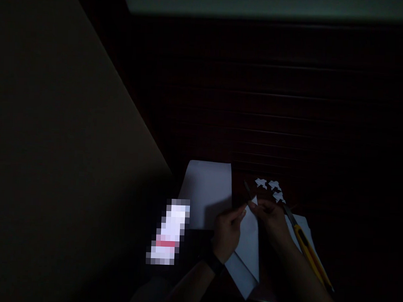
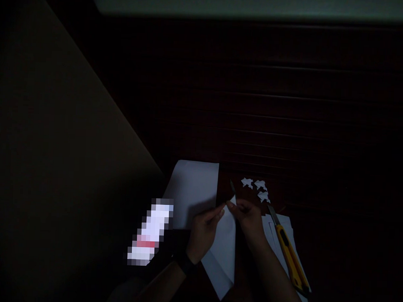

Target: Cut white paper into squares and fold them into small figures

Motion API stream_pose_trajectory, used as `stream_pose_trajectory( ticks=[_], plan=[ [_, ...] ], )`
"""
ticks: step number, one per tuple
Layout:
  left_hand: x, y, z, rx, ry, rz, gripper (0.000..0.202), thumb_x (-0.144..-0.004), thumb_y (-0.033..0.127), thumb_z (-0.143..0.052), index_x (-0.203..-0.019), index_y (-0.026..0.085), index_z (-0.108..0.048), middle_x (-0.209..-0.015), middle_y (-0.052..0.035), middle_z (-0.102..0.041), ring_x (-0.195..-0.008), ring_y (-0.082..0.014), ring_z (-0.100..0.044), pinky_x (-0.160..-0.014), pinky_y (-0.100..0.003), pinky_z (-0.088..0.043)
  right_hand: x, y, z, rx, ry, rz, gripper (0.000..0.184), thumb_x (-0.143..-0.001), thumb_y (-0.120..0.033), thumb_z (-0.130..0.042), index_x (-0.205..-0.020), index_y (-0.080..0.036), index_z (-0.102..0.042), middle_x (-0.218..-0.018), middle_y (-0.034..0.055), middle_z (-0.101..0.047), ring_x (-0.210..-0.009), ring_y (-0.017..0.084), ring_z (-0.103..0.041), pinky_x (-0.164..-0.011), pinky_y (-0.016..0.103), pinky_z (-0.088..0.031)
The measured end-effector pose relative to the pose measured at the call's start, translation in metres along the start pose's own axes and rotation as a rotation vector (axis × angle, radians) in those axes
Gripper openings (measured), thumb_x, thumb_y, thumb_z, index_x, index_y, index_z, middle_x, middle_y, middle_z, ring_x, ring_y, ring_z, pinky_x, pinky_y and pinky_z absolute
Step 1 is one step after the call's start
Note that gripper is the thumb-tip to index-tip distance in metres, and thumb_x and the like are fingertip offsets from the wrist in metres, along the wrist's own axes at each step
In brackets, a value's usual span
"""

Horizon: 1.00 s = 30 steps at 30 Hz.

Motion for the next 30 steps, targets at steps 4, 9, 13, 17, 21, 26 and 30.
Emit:
stream_pose_trajectory(
  ticks=[4, 9, 13, 17, 21, 26, 30],
  plan=[
    [0.001, 0.002, -0.002, -0.001, -0.018, -0.016, 0.028, -0.087, 0.026, -0.046, -0.11, 0.022, -0.062, -0.106, -0.0038, -0.066, -0.094, -0.0167, -0.061, -0.083, -0.028, -0.049, -0.002, 0.0, 0.003, -0.047, -0.018, -0.018, 0.02, -0.065, -0.032, -0.073, -0.074, -0.016, -0.067, -0.065, 0.0023, -0.067, -0.056, 0.015, -0.058, -0.053, 0.026, -0.044],
    [0.001, 0.002, -0.003, -0.012, -0.032, -0.027, 0.028, -0.087, 0.024, -0.046, -0.108, 0.021, -0.064, -0.099, -0.0049, -0.068, -0.087, -0.0164, -0.062, -0.077, -0.027, -0.051, -0.001, -0.005, 0.006, -0.034, -0.006, -0.031, 0.02, -0.064, -0.031, -0.074, -0.075, -0.016, -0.068, -0.068, 0.0029, -0.068, -0.058, 0.016, -0.06, -0.055, 0.027, -0.045],
    [0.001, 0.005, -0.005, -0.012, -0.057, -0.036, 0.029, -0.087, 0.023, -0.045, -0.109, 0.023, -0.063, -0.1, -0.004, -0.068, -0.088, -0.0164, -0.062, -0.078, -0.027, -0.05, -0.003, -0.003, 0.013, -0.047, 0.021, -0.046, 0.019, -0.062, -0.031, -0.076, -0.073, -0.017, -0.068, -0.066, 0.0026, -0.068, -0.057, 0.017, -0.061, -0.055, 0.028, -0.046],
    [0.002, 0.007, -0.009, -0.018, -0.101, -0.027, 0.03, -0.088, 0.023, -0.044, -0.111, 0.024, -0.062, -0.101, -0.0034, -0.067, -0.088, -0.0165, -0.062, -0.078, -0.027, -0.05, -0.005, 0.001, 0.017, -0.101, 0.016, -0.058, 0.017, -0.062, -0.028, -0.076, -0.071, -0.017, -0.067, -0.065, 0.0026, -0.068, -0.056, 0.018, -0.061, -0.056, 0.03, -0.047],
    [0.002, 0.005, -0.01, -0.009, -0.111, -0.009, 0.03, -0.088, 0.025, -0.044, -0.112, 0.024, -0.061, -0.102, -0.003, -0.067, -0.089, -0.0167, -0.061, -0.081, -0.029, -0.049, -0.006, 0.0, 0.021, -0.124, 0.033, -0.046, 0.019, -0.061, -0.028, -0.076, -0.073, -0.017, -0.067, -0.067, 0.0034, -0.068, -0.057, 0.018, -0.062, -0.056, 0.031, -0.047],
    [0.003, 0.004, -0.012, 0.014, -0.122, -0.004, 0.029, -0.088, 0.026, -0.044, -0.11, 0.025, -0.062, -0.101, -0.0025, -0.067, -0.088, -0.0163, -0.062, -0.079, -0.028, -0.049, -0.005, -0.009, 0.025, -0.109, 0.068, 0.006, 0.02, -0.059, -0.028, -0.077, -0.072, -0.017, -0.067, -0.067, 0.0045, -0.068, -0.059, 0.019, -0.062, -0.055, 0.03, -0.047],
    [0.002, 0.003, -0.011, 0.018, -0.126, 0.006, 0.028, -0.088, 0.028, -0.044, -0.11, 0.025, -0.062, -0.104, -0.0024, -0.066, -0.09, -0.0162, -0.061, -0.08, -0.027, -0.049, -0.004, -0.012, 0.026, -0.038, 0.078, 0.019, 0.021, -0.06, -0.03, -0.077, -0.073, -0.017, -0.066, -0.067, 0.0053, -0.068, -0.056, 0.018, -0.061, -0.052, 0.029, -0.046]
  ],
)
Point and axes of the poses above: each hand's wrist, its own x-axis away from the middle knuckle, its own z-axis out of the back of the hand, y = z × x, the point moved 9 cm from there along -x, towards the middle knuckle
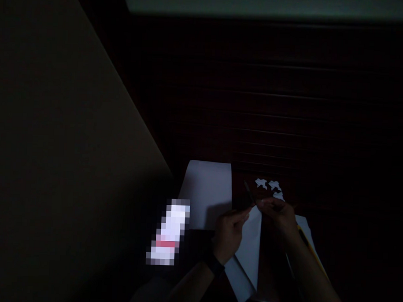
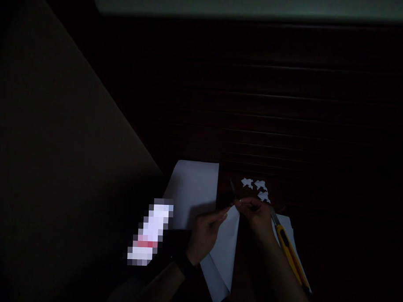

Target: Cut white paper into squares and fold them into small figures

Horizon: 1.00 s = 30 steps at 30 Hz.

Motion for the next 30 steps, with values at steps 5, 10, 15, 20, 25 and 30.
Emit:
stream_pose_trajectory(
  ticks=[5, 10, 15, 20, 25, 30],
  plan=[
    [0.001, -0.002, 0.0, 0.024, -0.007, 0.016, 0.028, -0.088, 0.027, -0.046, -0.109, 0.025, -0.063, -0.106, -0.0019, -0.066, -0.093, -0.0166, -0.062, -0.083, -0.028, -0.048, 0.0, -0.002, 0.002, 0.015, 0.003, 0.009, 0.021, -0.059, -0.031, -0.077, -0.071, -0.017, -0.067, -0.066, 0.0044, -0.068, -0.056, 0.019, -0.061, -0.054, 0.029, -0.047],
    [0.001, -0.001, -0.001, 0.053, -0.027, 0.021, 0.028, -0.087, 0.024, -0.046, -0.109, 0.026, -0.063, -0.11, -0.0007, -0.064, -0.098, -0.0174, -0.061, -0.086, -0.028, -0.048, -0.002, -0.003, 0.006, 0.089, 0.026, 0.034, 0.025, -0.058, -0.034, -0.077, -0.072, -0.016, -0.068, -0.068, 0.007, -0.069, -0.058, 0.021, -0.062, -0.054, 0.031, -0.048],
    [0.001, -0.004, 0.0, 0.026, -0.022, 0.044, 0.027, -0.086, 0.026, -0.046, -0.107, 0.026, -0.064, -0.11, -0.0008, -0.064, -0.099, -0.0192, -0.061, -0.087, -0.031, -0.048, -0.002, -0.003, 0.009, 0.174, 0.049, 0.039, 0.029, -0.057, -0.038, -0.077, -0.071, -0.015, -0.069, -0.067, 0.0082, -0.07, -0.057, 0.022, -0.063, -0.052, 0.032, -0.048],
    [0.002, -0.009, -0.001, 0.031, -0.01, 0.069, 0.027, -0.085, 0.029, -0.049, -0.108, 0.024, -0.064, -0.106, -0.0023, -0.066, -0.096, -0.0202, -0.062, -0.085, -0.032, -0.049, 0.0, -0.006, 0.012, 0.186, 0.1, 0.052, 0.031, -0.051, -0.04, -0.078, -0.066, -0.015, -0.069, -0.061, 0.0086, -0.069, -0.053, 0.023, -0.063, -0.048, 0.031, -0.046],
    [0.002, -0.007, -0.002, 0.029, -0.031, 0.058, 0.028, -0.085, 0.027, -0.048, -0.11, 0.025, -0.062, -0.107, -0.0017, -0.065, -0.096, -0.0193, -0.062, -0.085, -0.031, -0.049, -0.002, -0.001, 0.014, 0.17, 0.1, 0.028, 0.028, -0.052, -0.037, -0.078, -0.067, -0.015, -0.069, -0.063, 0.008, -0.069, -0.054, 0.023, -0.062, -0.049, 0.032, -0.046],
    [0.002, -0.009, 0.0, 0.015, -0.017, 0.068, 0.027, -0.085, 0.026, -0.05, -0.108, 0.025, -0.063, -0.107, -0.0011, -0.066, -0.096, -0.0187, -0.062, -0.085, -0.03, -0.049, -0.004, 0.01, 0.014, 0.103, 0.061, -0.005, 0.023, -0.057, -0.031, -0.076, -0.071, -0.015, -0.068, -0.065, 0.0064, -0.068, -0.055, 0.021, -0.062, -0.052, 0.031, -0.046]
  ],
)
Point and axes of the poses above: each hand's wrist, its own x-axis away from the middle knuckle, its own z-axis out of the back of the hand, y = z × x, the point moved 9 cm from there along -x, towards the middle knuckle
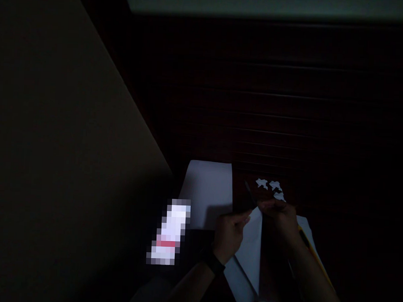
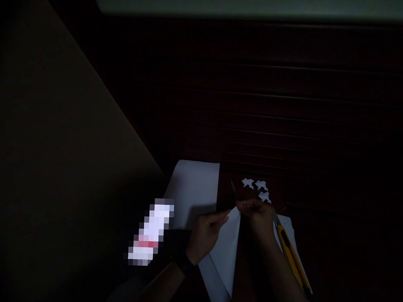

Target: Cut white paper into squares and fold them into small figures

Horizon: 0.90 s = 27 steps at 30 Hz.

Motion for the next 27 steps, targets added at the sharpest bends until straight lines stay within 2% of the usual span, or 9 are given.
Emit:
stream_pose_trajectory(
  ticks=[6, 13, 19, 21, 25, 27],
  plan=[
    [0.0, 0.005, -0.001, 0.021, 0.001, -0.025, 0.026, -0.084, 0.026, -0.05, -0.106, 0.027, -0.064, -0.107, 0.0, -0.065, -0.095, -0.0187, -0.062, -0.084, -0.03, -0.049, -0.002, 0.004, 0.002, -0.072, 0.04, 0.005, 0.018, -0.059, -0.024, -0.076, -0.071, -0.014, -0.068, -0.062, 0.0041, -0.067, -0.053, 0.017, -0.059, -0.051, 0.028, -0.045],
    [0.0, 0.004, -0.002, -0.003, -0.008, -0.013, 0.028, -0.085, 0.029, -0.049, -0.109, 0.025, -0.062, -0.106, -0.0007, -0.066, -0.095, -0.0179, -0.062, -0.085, -0.028, -0.049, -0.002, 0.011, -0.003, -0.221, 0.041, -0.047, 0.016, -0.057, -0.018, -0.074, -0.071, -0.015, -0.068, -0.065, 0.0046, -0.068, -0.056, 0.019, -0.061, -0.053, 0.029, -0.047],
    [0.001, 0.002, 0.003, -0.021, 0.038, -0.004, 0.026, -0.085, 0.027, -0.049, -0.107, 0.025, -0.064, -0.106, -0.0004, -0.066, -0.094, -0.0181, -0.063, -0.083, -0.028, -0.049, 0.0, -0.004, 0.009, -0.357, 0.169, -0.009, 0.018, -0.064, -0.028, -0.072, -0.077, -0.019, -0.064, -0.074, 0.0042, -0.069, -0.062, 0.019, -0.063, -0.057, 0.03, -0.05],
    [0.002, 0.004, 0.004, -0.021, 0.041, -0.004, 0.027, -0.085, 0.028, -0.049, -0.107, 0.025, -0.064, -0.105, -0.0006, -0.066, -0.093, -0.0186, -0.063, -0.081, -0.028, -0.05, 0.001, -0.009, 0.006, -0.298, 0.127, -0.028, 0.02, -0.066, -0.033, -0.071, -0.079, -0.019, -0.064, -0.075, 0.005, -0.068, -0.062, 0.019, -0.063, -0.056, 0.03, -0.05],
    [0.002, 0.006, 0.006, -0.04, 0.049, 0.006, 0.026, -0.085, 0.029, -0.049, -0.106, 0.025, -0.065, -0.104, -0.0008, -0.067, -0.093, -0.0195, -0.063, -0.082, -0.029, -0.05, 0.003, -0.007, -0.01, -0.072, -0.071, -0.043, 0.023, -0.064, -0.035, -0.073, -0.075, -0.016, -0.066, -0.067, 0.0056, -0.067, -0.059, 0.019, -0.061, -0.054, 0.03, -0.048],
    [0.002, 0.007, 0.006, -0.051, 0.052, 0.012, 0.026, -0.084, 0.029, -0.049, -0.105, 0.025, -0.065, -0.104, -0.0014, -0.067, -0.093, -0.0202, -0.063, -0.082, -0.03, -0.05, 0.003, -0.001, -0.01, 0.009, -0.08, -0.049, 0.025, -0.061, -0.036, -0.075, -0.072, -0.015, -0.066, -0.065, 0.006, -0.067, -0.056, 0.02, -0.06, -0.052, 0.031, -0.046]
  ],
)
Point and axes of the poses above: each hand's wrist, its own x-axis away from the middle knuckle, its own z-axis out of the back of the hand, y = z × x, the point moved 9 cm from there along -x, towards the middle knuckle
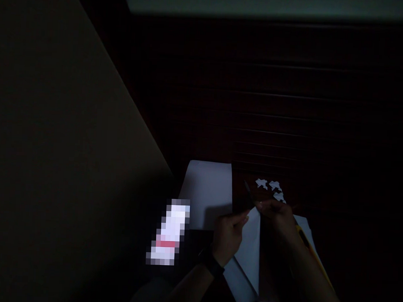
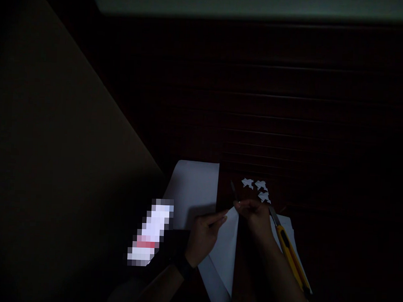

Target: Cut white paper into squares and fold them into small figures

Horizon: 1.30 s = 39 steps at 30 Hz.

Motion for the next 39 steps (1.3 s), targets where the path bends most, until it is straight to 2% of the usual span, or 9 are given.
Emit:
stream_pose_trajectory(
  ticks=[5, 8, 12, 16, 21, 25, 30, 34, 39],
  plan=[
    [0.0, 0.0, -0.001, 0.01, -0.004, -0.003, 0.026, -0.084, 0.029, -0.049, -0.104, 0.026, -0.066, -0.103, -0.0015, -0.067, -0.093, -0.02, -0.063, -0.083, -0.031, -0.05, -0.001, 0.001, 0.006, -0.019, 0.076, 0.051, 0.026, -0.059, -0.037, -0.076, -0.07, -0.016, -0.066, -0.063, 0.0049, -0.067, -0.057, 0.021, -0.061, -0.055, 0.032, -0.046],
    [-0.001, -0.001, 0.002, 0.016, 0.026, 0.006, 0.027, -0.084, 0.03, -0.05, -0.105, 0.025, -0.065, -0.104, -0.0023, -0.067, -0.093, -0.02, -0.063, -0.082, -0.03, -0.05, 0.001, -0.003, -0.004, 0.028, -0.003, 0.025, 0.027, -0.062, -0.04, -0.073, -0.071, -0.016, -0.067, -0.067, 0.0049, -0.068, -0.06, 0.02, -0.061, -0.057, 0.031, -0.045],
    [-0.004, -0.005, 0.006, 0.032, 0.054, 0.026, 0.028, -0.083, 0.032, -0.051, -0.105, 0.022, -0.066, -0.1, -0.0038, -0.068, -0.087, -0.0203, -0.064, -0.077, -0.029, -0.05, 0.003, 0.0, -0.016, 0.086, -0.115, -0.016, 0.032, -0.066, -0.046, -0.069, -0.064, -0.014, -0.067, -0.062, 0.0051, -0.067, -0.056, 0.019, -0.06, -0.055, 0.03, -0.044],
    [-0.006, -0.013, 0.003, 0.098, 0.004, 0.065, 0.027, -0.082, 0.034, -0.052, -0.096, 0.019, -0.069, -0.092, -0.0047, -0.071, -0.082, -0.0206, -0.065, -0.07, -0.028, -0.05, 0.002, 0.002, -0.013, 0.121, -0.081, 0.003, 0.031, -0.065, -0.045, -0.069, -0.066, -0.014, -0.068, -0.061, 0.0045, -0.067, -0.056, 0.019, -0.059, -0.054, 0.029, -0.043],
    [-0.007, -0.024, 0.005, 0.203, 0.013, 0.149, 0.03, -0.079, 0.036, -0.057, -0.094, 0.013, -0.069, -0.092, -0.0089, -0.07, -0.084, -0.0227, -0.065, -0.072, -0.03, -0.05, 0.003, 0.003, -0.018, 0.201, -0.134, -0.004, 0.029, -0.065, -0.044, -0.069, -0.058, -0.017, -0.065, -0.057, 0.0013, -0.064, -0.052, 0.015, -0.055, -0.052, 0.026, -0.04],
    [-0.007, -0.026, 0.002, 0.254, -0.014, 0.196, 0.032, -0.078, 0.038, -0.058, -0.092, 0.012, -0.07, -0.089, -0.0097, -0.071, -0.083, -0.0231, -0.064, -0.072, -0.031, -0.051, 0.004, 0.002, -0.018, 0.205, -0.115, -0.026, 0.03, -0.064, -0.046, -0.069, -0.06, -0.016, -0.066, -0.058, 0.0023, -0.064, -0.052, 0.016, -0.054, -0.051, 0.026, -0.04],
    [-0.006, -0.035, 0.01, 0.265, 0.083, 0.218, 0.033, -0.075, 0.038, -0.061, -0.094, 0.013, -0.069, -0.094, -0.0103, -0.07, -0.086, -0.0233, -0.064, -0.075, -0.032, -0.049, 0.006, 0.0, -0.024, 0.276, -0.167, 0.011, 0.037, -0.067, -0.049, -0.066, -0.055, -0.014, -0.064, -0.053, 0.0011, -0.06, -0.05, 0.014, -0.051, -0.049, 0.025, -0.036],
    [-0.006, -0.038, 0.01, 0.295, 0.091, 0.227, 0.033, -0.075, 0.037, -0.062, -0.096, 0.013, -0.069, -0.094, -0.0098, -0.07, -0.087, -0.023, -0.064, -0.075, -0.032, -0.049, 0.007, 0.002, -0.023, 0.258, -0.144, 0.028, 0.035, -0.068, -0.047, -0.066, -0.058, -0.013, -0.066, -0.054, 0.0009, -0.061, -0.05, 0.013, -0.051, -0.051, 0.025, -0.037],
    [-0.007, -0.04, 0.018, 0.363, 0.18, 0.263, 0.033, -0.071, 0.037, -0.066, -0.093, 0.013, -0.069, -0.092, -0.0091, -0.07, -0.085, -0.0213, -0.064, -0.074, -0.03, -0.049, 0.008, 0.007, -0.029, 0.279, -0.177, 0.046, 0.035, -0.068, -0.046, -0.066, -0.057, -0.013, -0.066, -0.053, 0.0011, -0.06, -0.049, 0.013, -0.049, -0.048, 0.024, -0.036]
  ],
)
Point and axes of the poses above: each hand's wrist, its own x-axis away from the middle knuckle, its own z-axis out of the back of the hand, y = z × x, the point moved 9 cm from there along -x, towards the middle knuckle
